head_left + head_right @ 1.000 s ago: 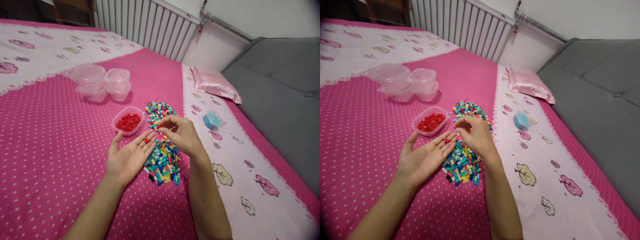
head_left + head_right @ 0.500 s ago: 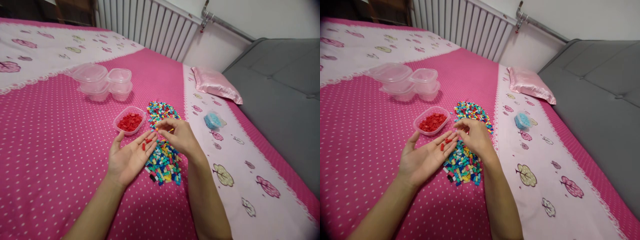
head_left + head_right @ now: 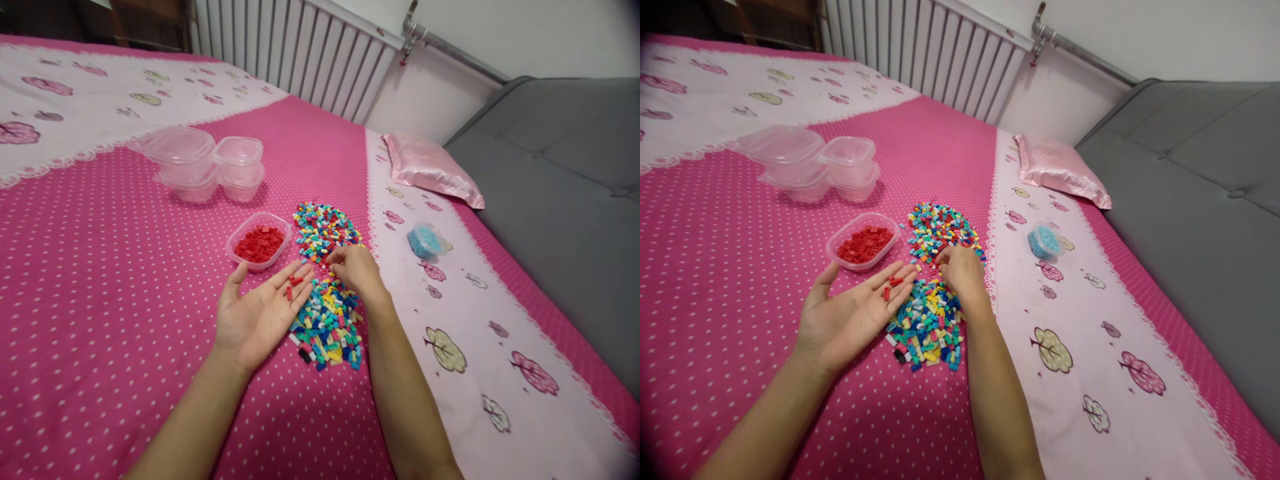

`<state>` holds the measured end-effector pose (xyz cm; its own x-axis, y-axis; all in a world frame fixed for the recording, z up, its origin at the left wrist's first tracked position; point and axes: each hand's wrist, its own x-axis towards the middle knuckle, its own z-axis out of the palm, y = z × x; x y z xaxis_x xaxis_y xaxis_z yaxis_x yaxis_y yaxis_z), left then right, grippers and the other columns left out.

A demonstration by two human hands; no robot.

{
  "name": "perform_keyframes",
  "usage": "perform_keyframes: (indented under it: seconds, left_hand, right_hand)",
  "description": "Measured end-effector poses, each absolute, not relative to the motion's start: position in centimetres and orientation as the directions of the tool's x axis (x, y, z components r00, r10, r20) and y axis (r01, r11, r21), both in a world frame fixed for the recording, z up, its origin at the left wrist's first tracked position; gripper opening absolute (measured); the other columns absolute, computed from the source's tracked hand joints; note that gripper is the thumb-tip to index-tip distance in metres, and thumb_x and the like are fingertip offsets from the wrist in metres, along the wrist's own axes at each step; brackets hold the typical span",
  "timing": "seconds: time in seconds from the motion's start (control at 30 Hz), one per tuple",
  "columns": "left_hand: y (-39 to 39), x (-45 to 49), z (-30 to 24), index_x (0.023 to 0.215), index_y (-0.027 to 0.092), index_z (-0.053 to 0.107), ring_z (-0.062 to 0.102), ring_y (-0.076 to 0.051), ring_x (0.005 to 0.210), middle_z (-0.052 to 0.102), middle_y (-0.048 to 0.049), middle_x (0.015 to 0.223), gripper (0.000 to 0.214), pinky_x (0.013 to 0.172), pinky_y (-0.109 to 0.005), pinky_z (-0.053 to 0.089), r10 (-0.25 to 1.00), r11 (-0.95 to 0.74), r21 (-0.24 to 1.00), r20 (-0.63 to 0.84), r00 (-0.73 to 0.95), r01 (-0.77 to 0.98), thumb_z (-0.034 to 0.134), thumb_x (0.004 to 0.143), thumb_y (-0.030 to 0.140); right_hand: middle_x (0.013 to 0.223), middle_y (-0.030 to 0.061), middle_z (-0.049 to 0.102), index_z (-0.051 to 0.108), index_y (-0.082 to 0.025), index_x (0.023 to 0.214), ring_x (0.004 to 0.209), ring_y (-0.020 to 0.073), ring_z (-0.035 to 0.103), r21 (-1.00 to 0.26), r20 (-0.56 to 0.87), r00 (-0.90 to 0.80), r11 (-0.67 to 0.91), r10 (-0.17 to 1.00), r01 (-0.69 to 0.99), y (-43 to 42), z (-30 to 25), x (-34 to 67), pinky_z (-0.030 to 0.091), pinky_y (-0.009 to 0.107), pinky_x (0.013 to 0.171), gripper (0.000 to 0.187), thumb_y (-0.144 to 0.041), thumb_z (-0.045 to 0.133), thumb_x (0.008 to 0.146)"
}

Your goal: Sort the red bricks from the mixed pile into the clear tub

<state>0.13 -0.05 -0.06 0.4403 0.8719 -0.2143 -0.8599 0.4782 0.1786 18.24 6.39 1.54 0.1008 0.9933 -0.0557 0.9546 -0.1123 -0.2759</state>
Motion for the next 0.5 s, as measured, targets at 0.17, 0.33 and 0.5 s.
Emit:
perform_keyframes:
  seconds: [0.17,0.33,0.5]
  left_hand:
    - [-0.02,0.17,-0.09,0.141,-0.006,0.025,0.042,-0.031,0.130,0.048,-0.0280,0.135,0.081,0.109,-0.038,0.036,0.873,0.478,0.184,-0.206,0.442,-0.859,0.048,0.084,0.047]
    - [-0.02,0.15,-0.09,0.141,-0.006,0.026,0.042,-0.031,0.131,0.048,-0.0286,0.135,0.082,0.109,-0.038,0.037,0.875,0.474,0.189,-0.215,0.434,-0.860,0.049,0.083,0.048]
    - [-0.06,0.08,-0.13,0.139,-0.007,0.029,0.043,-0.031,0.130,0.048,-0.0288,0.135,0.081,0.109,-0.038,0.036,0.876,0.472,0.209,-0.214,0.431,-0.856,0.048,0.083,0.048]
  right_hand:
    - [0.096,-0.0004,0.073,0.073,-0.030,0.094,0.088,0.0164,0.067,-0.215,-0.108,0.126,-0.146,0.986,0.966,6.77,0.74,17.88,0.049,0.025,0.075,0.022,-0.021,0.063,0.077]
    - [0.097,0.0011,0.073,0.073,-0.030,0.092,0.092,0.0188,0.066,-0.148,-0.124,0.169,-0.187,0.978,0.971,6.86,0.62,17.49,0.049,0.027,0.077,0.020,-0.022,0.063,0.076]
    - [0.096,0.0029,0.073,0.073,-0.029,0.089,0.094,0.0222,0.066,-0.121,-0.126,0.200,-0.215,0.972,0.969,6.78,0.79,17.83,0.050,0.030,0.077,0.018,-0.023,0.061,0.076]
